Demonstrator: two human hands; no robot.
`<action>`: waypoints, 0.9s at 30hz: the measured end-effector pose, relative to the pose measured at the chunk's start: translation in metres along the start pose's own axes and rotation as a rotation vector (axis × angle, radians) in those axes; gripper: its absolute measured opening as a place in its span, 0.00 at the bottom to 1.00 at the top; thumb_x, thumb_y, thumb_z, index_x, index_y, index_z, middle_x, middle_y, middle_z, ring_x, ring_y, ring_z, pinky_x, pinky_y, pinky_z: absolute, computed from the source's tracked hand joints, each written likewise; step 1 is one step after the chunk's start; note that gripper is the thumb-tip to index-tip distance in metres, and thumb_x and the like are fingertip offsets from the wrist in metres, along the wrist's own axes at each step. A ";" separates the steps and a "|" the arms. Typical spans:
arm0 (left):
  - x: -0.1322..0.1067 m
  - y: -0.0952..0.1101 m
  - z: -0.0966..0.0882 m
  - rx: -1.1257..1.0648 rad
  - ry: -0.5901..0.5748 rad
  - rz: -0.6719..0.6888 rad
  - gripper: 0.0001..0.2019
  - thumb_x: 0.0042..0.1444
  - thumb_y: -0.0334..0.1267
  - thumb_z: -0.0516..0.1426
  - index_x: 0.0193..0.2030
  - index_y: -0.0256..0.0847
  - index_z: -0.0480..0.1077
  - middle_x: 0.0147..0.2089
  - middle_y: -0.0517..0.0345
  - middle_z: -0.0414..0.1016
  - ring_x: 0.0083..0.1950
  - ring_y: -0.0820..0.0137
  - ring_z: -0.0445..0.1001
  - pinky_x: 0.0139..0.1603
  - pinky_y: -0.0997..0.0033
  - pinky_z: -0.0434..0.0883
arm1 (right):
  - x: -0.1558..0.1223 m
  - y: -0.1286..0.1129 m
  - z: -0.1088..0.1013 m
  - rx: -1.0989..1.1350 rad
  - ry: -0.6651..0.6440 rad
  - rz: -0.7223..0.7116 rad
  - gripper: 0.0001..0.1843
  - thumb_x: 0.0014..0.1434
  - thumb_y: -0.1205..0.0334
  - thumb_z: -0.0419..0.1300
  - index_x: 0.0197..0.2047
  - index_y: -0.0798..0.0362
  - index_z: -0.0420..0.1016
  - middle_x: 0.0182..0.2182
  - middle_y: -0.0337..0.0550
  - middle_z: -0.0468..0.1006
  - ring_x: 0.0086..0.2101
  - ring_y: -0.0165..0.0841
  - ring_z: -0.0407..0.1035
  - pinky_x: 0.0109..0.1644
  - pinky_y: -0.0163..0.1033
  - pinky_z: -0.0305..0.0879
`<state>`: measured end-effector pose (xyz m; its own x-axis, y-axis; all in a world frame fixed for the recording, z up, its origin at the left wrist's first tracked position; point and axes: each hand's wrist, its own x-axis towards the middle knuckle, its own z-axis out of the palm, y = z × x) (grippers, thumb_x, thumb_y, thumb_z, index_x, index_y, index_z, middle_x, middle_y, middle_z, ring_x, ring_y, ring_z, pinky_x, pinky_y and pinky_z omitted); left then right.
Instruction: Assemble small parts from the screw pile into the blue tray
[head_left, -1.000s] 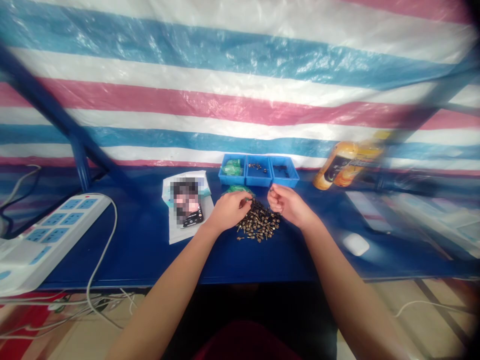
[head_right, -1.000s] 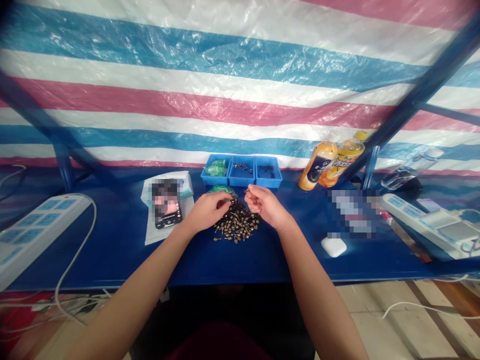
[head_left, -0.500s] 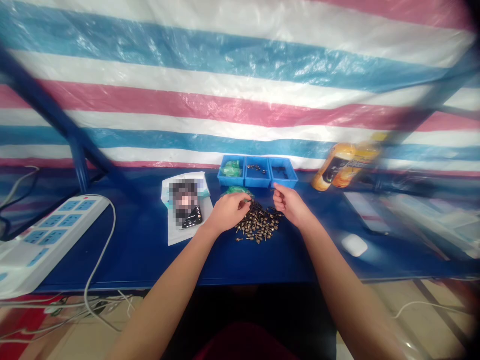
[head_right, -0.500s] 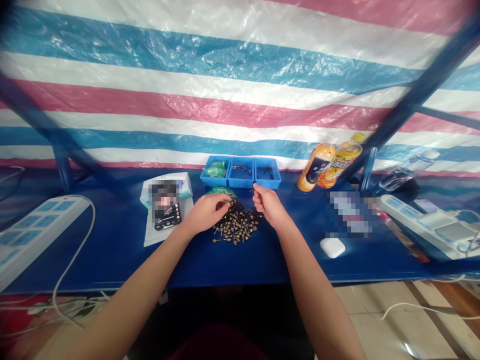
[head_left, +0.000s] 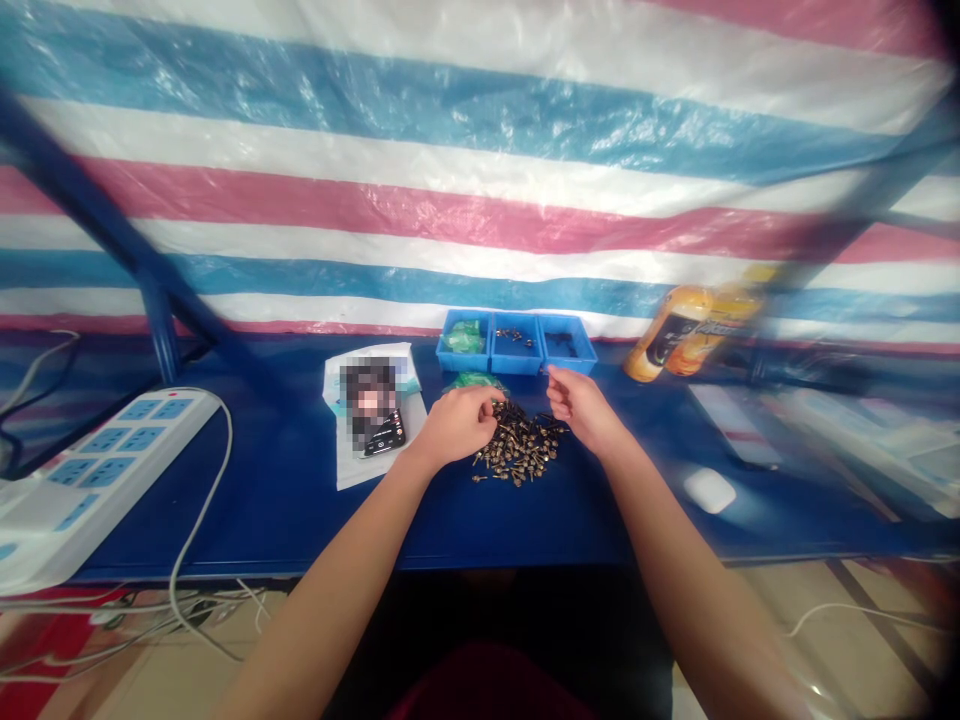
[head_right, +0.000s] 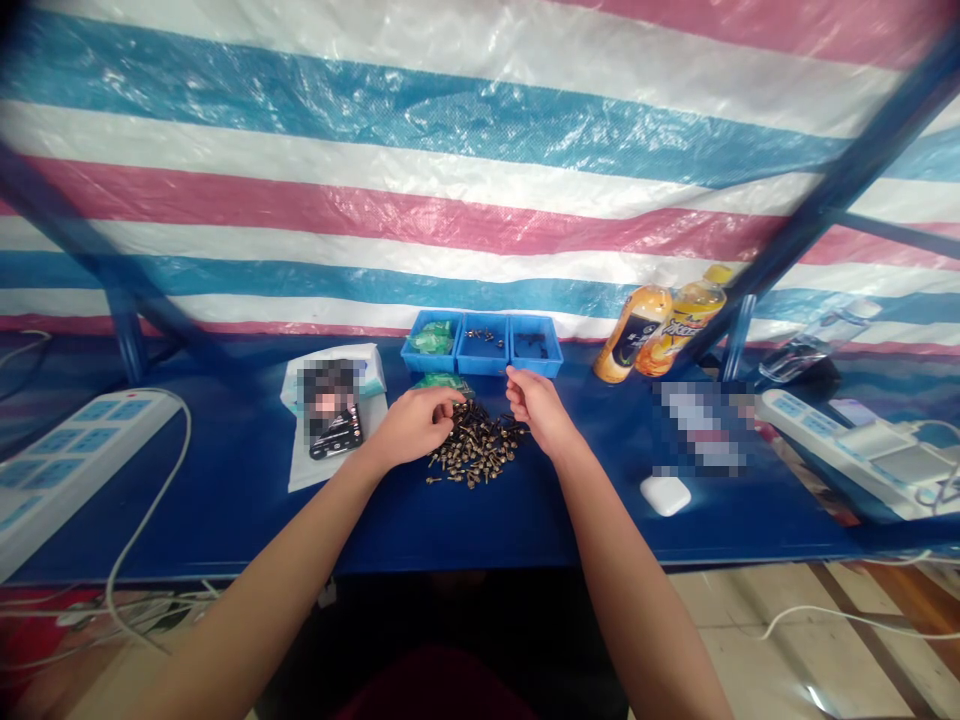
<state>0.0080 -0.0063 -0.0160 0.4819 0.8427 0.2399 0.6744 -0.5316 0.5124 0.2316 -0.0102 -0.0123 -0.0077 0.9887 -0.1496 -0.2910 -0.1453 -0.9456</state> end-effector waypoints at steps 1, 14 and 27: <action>0.000 0.000 0.000 0.004 -0.004 0.001 0.21 0.50 0.28 0.53 0.48 0.47 0.75 0.37 0.61 0.80 0.36 0.68 0.76 0.35 0.70 0.68 | 0.000 0.000 0.000 -0.003 0.000 -0.003 0.20 0.53 0.49 0.68 0.27 0.52 0.64 0.18 0.30 0.59 0.17 0.21 0.47 0.19 0.31 0.37; -0.001 0.002 -0.002 0.003 -0.035 0.011 0.21 0.50 0.29 0.53 0.49 0.47 0.75 0.38 0.60 0.80 0.37 0.66 0.76 0.35 0.68 0.67 | -0.001 0.000 0.003 -0.038 0.037 -0.009 0.20 0.51 0.49 0.69 0.27 0.52 0.65 0.19 0.31 0.60 0.17 0.21 0.48 0.19 0.32 0.37; 0.000 0.002 0.000 -0.011 -0.031 0.036 0.20 0.50 0.29 0.53 0.49 0.46 0.75 0.38 0.60 0.79 0.38 0.66 0.75 0.37 0.68 0.69 | -0.001 0.002 0.003 -0.075 0.047 -0.029 0.19 0.53 0.49 0.69 0.27 0.52 0.66 0.20 0.32 0.61 0.18 0.21 0.49 0.18 0.31 0.38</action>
<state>0.0090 -0.0071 -0.0149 0.5228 0.8201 0.2329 0.6502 -0.5602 0.5131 0.2281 -0.0110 -0.0131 0.0454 0.9900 -0.1335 -0.2176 -0.1206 -0.9686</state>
